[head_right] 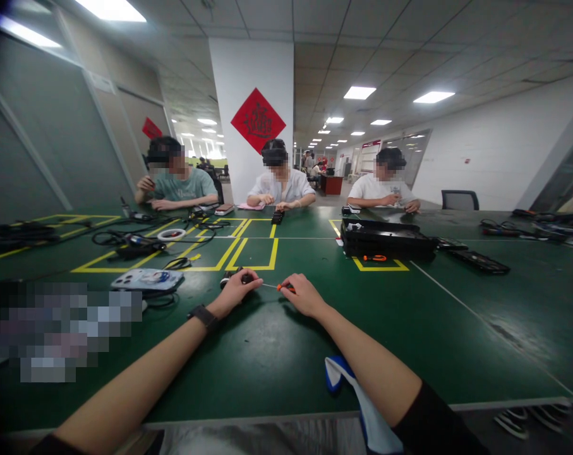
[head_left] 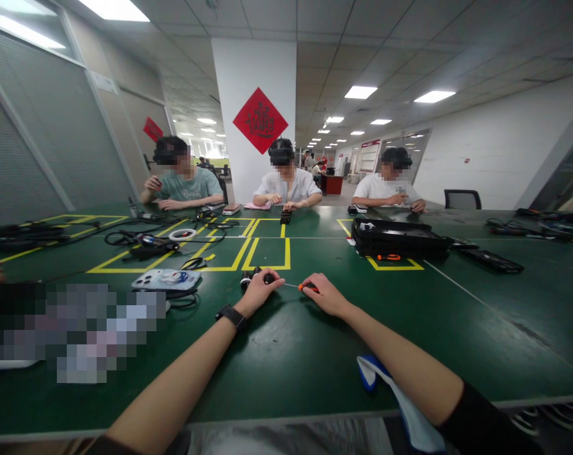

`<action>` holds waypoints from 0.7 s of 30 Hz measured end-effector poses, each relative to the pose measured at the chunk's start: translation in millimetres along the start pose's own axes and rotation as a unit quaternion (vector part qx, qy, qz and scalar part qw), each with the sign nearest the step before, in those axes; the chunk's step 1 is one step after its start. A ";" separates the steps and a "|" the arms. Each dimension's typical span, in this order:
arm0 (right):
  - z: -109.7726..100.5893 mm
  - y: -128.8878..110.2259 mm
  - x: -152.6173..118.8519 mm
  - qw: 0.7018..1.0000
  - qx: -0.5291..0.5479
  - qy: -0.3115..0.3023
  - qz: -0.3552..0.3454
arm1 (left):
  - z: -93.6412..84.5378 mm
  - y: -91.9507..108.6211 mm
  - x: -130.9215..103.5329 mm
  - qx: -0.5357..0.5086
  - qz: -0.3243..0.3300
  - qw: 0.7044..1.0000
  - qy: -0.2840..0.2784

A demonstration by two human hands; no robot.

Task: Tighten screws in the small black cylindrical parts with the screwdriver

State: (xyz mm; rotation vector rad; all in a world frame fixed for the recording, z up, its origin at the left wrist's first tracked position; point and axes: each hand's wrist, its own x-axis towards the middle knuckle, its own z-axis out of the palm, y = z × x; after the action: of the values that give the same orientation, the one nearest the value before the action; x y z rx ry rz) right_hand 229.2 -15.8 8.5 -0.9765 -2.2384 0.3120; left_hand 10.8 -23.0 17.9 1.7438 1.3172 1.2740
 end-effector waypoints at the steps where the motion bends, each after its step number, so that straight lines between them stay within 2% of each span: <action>1: 0.0 0.2 0.4 1.000 0.000 -0.004 0.003 | 0.0 0.3 -0.1 -0.001 -0.004 1.000 0.001; 6: -0.9 1.0 1.6 1.000 -0.006 -0.008 -0.008 | 0.0 1.6 -0.4 -0.005 -0.015 1.000 0.003; 12: -0.9 -0.8 0.4 0.999 -0.003 0.021 -0.033 | 0.6 -1.4 0.6 -0.006 -0.009 1.000 -0.001; 21: -0.9 -2.9 -0.2 1.000 -0.001 0.011 -0.004 | -0.4 -0.6 0.7 0.001 -0.014 1.000 0.002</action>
State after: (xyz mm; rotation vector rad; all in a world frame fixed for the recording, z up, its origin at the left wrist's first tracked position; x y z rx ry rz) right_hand 228.2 -18.0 10.4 -0.9683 -2.2235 0.2937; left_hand 10.3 -22.2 17.7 1.7201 1.3403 1.2612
